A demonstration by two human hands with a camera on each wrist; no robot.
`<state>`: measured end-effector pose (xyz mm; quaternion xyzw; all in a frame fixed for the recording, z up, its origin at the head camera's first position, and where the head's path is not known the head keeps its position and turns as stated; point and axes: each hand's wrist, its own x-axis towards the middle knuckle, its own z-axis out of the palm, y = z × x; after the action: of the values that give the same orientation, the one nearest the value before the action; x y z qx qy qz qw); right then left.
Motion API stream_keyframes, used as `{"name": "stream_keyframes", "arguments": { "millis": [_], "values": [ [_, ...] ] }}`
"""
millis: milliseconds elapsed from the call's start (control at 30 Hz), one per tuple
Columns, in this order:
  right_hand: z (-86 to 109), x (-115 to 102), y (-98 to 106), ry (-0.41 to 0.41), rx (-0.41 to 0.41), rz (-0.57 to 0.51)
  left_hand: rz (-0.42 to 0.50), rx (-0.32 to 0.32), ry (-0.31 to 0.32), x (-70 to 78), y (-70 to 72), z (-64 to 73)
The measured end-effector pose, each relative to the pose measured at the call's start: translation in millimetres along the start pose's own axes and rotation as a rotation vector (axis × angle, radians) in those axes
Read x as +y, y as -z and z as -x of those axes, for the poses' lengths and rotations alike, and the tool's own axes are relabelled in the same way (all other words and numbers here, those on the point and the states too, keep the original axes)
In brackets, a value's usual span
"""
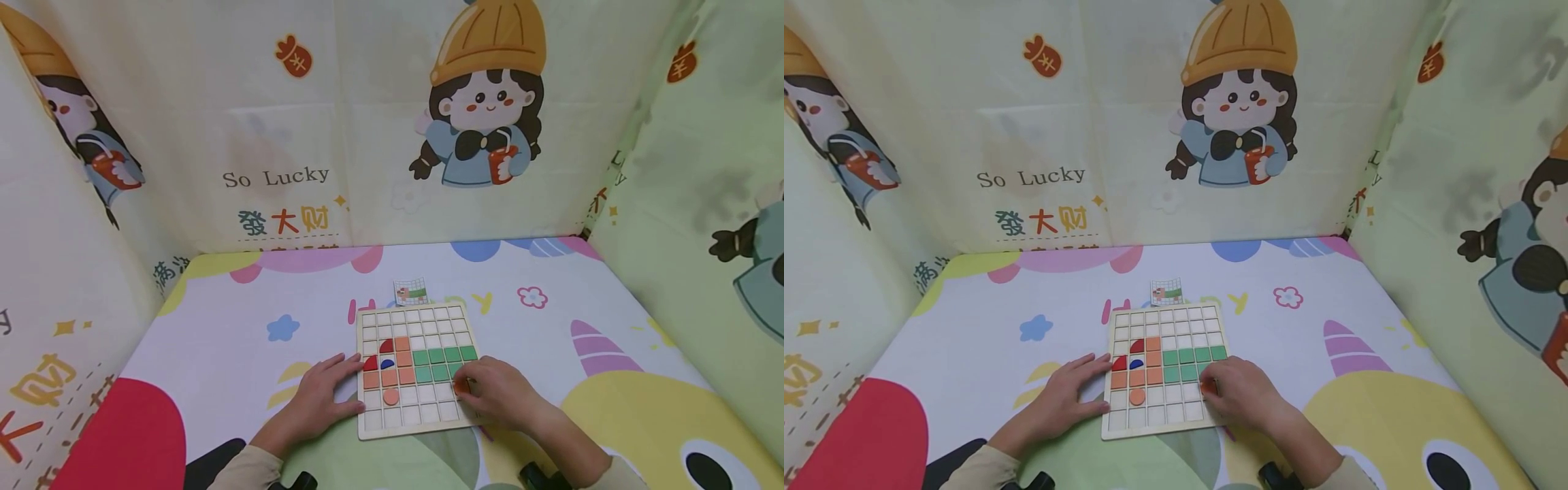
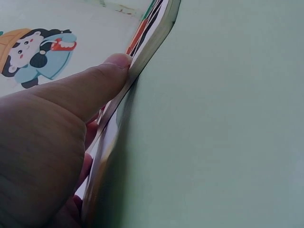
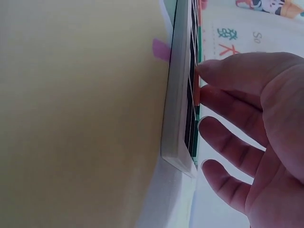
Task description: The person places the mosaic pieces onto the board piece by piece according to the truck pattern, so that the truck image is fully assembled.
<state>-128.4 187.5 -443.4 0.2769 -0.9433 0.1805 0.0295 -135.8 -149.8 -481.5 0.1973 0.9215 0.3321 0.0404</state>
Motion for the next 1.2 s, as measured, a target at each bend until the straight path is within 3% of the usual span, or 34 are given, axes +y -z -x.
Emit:
{"name": "stream_keyframes", "arguments": {
  "millis": [833, 1200],
  "values": [
    [5.7, 4, 7, -0.051, -0.016, -0.085, -0.002, -0.004, -0.012, 1.6, 1.5, 0.9],
    [11.3, 11, 25, -0.141, 0.103, -0.113, -0.004, -0.037, -0.005, 6.1, 7.2, 1.3]
  ]
}}
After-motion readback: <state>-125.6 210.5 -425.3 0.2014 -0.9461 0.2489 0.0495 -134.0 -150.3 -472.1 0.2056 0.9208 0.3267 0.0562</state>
